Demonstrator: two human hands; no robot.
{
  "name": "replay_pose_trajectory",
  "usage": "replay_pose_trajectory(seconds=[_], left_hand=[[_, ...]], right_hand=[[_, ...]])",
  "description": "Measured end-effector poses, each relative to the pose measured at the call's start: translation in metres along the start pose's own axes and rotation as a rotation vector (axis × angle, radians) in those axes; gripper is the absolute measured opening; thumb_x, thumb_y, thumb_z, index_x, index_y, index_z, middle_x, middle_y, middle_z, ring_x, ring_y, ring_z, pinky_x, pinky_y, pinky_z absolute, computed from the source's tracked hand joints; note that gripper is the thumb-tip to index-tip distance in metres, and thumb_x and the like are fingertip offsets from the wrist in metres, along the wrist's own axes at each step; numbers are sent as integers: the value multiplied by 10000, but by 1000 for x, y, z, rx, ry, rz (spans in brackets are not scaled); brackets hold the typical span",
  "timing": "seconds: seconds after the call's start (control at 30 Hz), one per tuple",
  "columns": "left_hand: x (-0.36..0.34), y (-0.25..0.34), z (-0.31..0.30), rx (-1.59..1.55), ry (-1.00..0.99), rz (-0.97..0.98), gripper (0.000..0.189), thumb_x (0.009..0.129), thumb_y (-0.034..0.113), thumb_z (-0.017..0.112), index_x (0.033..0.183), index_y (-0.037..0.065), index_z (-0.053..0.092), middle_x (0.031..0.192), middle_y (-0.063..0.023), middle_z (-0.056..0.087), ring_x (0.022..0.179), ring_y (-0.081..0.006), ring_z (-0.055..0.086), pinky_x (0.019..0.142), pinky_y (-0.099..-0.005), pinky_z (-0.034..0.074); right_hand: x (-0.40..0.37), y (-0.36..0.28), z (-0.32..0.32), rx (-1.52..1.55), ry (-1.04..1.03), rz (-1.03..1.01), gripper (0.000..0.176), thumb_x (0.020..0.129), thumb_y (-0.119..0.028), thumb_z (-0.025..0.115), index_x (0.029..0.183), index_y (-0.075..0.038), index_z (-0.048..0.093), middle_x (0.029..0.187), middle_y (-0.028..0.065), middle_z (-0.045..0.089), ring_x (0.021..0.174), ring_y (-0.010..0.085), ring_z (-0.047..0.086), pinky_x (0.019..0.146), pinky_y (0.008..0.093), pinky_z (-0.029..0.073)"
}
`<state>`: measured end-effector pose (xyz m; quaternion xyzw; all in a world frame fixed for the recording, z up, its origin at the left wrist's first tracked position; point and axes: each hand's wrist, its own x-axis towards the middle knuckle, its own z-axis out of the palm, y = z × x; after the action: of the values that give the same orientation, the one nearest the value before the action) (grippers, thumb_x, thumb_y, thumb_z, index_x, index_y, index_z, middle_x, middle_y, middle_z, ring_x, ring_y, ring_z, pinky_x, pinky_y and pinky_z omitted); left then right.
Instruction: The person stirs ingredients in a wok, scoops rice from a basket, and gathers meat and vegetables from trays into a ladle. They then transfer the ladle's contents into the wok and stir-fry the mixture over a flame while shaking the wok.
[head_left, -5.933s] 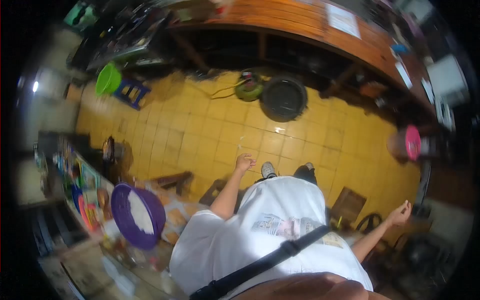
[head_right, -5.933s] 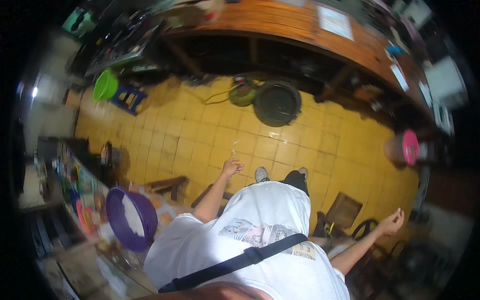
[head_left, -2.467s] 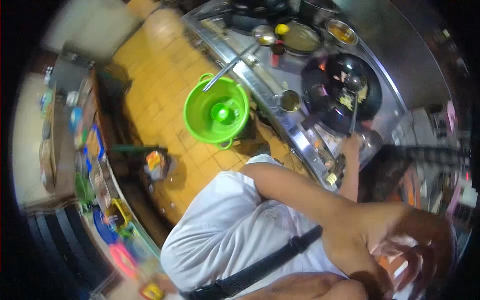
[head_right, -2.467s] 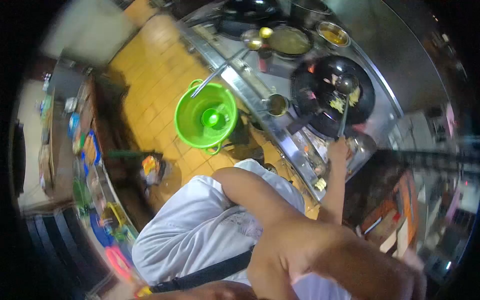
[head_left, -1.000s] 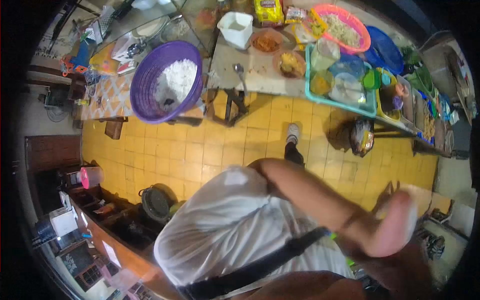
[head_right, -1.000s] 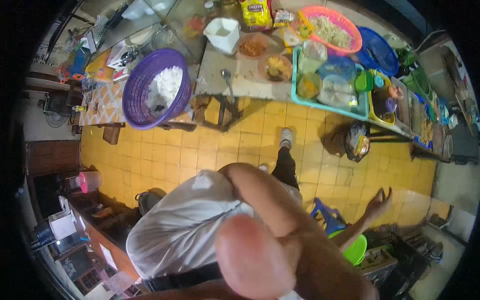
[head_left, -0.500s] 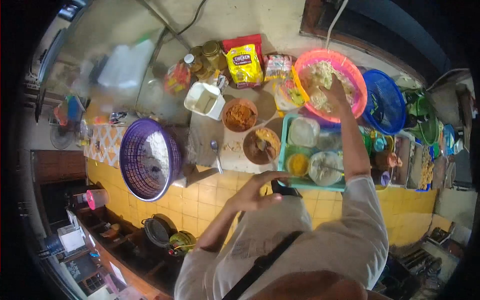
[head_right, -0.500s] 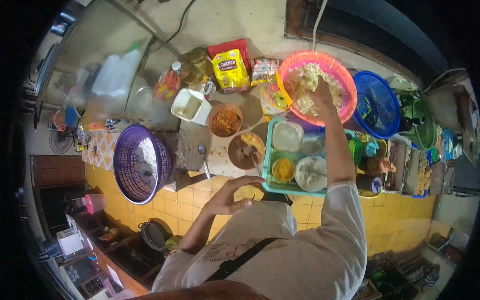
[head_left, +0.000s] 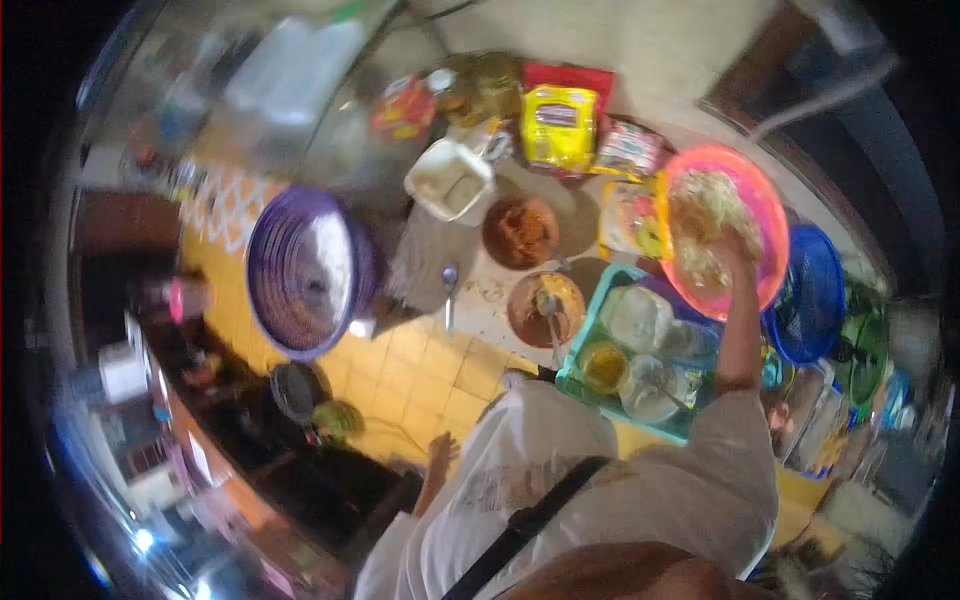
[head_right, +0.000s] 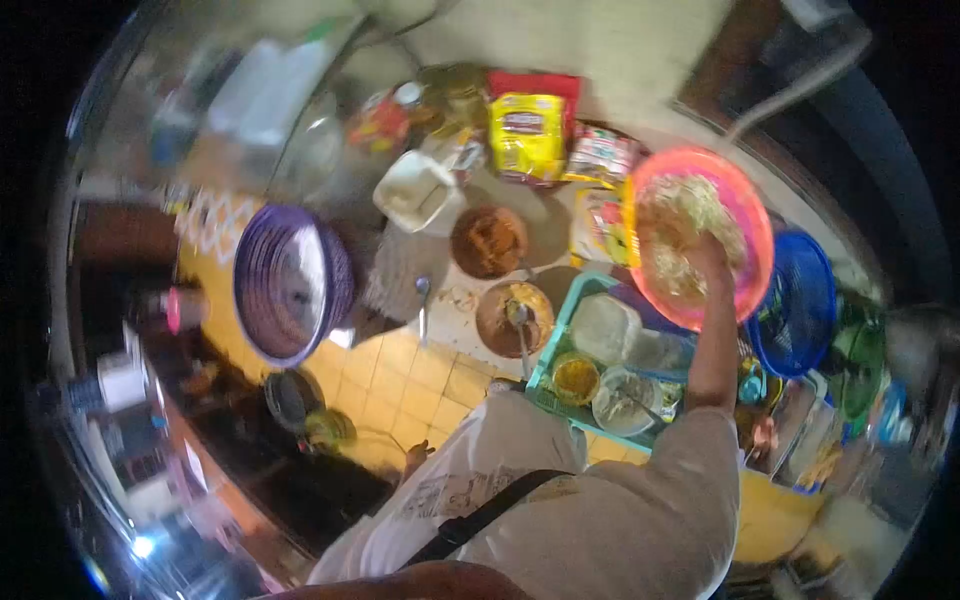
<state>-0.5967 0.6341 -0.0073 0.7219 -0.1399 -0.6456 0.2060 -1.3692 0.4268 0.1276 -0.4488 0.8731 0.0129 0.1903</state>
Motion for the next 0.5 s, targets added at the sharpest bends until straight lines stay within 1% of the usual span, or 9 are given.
replay_pose_trajectory(seconds=[0.03,0.07,0.13,0.2,0.27,0.33,0.4,0.47,0.5], left_hand=[[-8,-30,-20,2,-102,62,178,842,306,588,858,130,564,655,-5,517,584,-120,509,482,-266,405],[-17,-43,-24,-60,-55,63,178,842,306,588,858,130,564,655,-5,517,584,-120,509,482,-266,405],[-5,-41,-19,40,9,-173,226,847,322,593,952,122,574,670,-3,519,550,-126,479,435,-273,366],[-3,-17,17,170,204,-245,243,860,277,592,1009,85,600,859,-58,631,631,-167,585,520,-299,468],[7,-1,33,77,67,-81,247,874,260,563,1057,94,571,911,-56,616,736,-171,601,609,-331,501],[14,32,49,145,16,13,349,890,268,526,1165,53,514,1018,-101,594,861,-212,591,741,-367,491],[-7,68,58,-2,-25,163,393,889,272,527,1202,38,489,1062,-113,580,872,-230,595,741,-360,490],[-10,67,49,-141,17,250,389,881,285,541,1183,42,504,965,-96,596,800,-194,590,677,-325,480],[-13,64,41,-234,51,331,386,873,298,554,1164,46,519,868,-78,612,728,-158,585,612,-290,470]], right_hand=[[8,10,28,46,68,-125,554,699,-372,678,1076,11,542,903,228,619,839,379,599,739,442,481],[17,17,58,99,133,-254,530,701,-368,675,1051,11,553,887,227,623,844,381,600,740,452,479],[-11,-17,48,-6,117,-228,498,713,-331,665,1062,5,545,920,232,615,857,385,593,743,459,473],[3,-14,43,51,-26,-210,439,723,-287,647,1063,-28,551,941,222,610,858,392,586,738,464,470],[8,6,51,-24,103,-297,363,720,-247,640,1025,-61,579,972,206,605,890,381,576,758,458,466],[8,14,43,58,77,-302,388,708,-232,643,1061,-84,578,981,202,599,920,375,566,799,448,456],[62,81,66,-198,226,-693,460,701,-308,681,1040,-17,572,983,210,614,948,343,583,789,418,462],[0,21,18,-144,554,-209,435,697,-294,683,1036,-38,589,1005,187,610,932,328,582,785,404,464],[24,47,24,-514,471,-215,495,701,-343,670,1083,-44,569,1047,174,599,956,314,578,799,398,463]])
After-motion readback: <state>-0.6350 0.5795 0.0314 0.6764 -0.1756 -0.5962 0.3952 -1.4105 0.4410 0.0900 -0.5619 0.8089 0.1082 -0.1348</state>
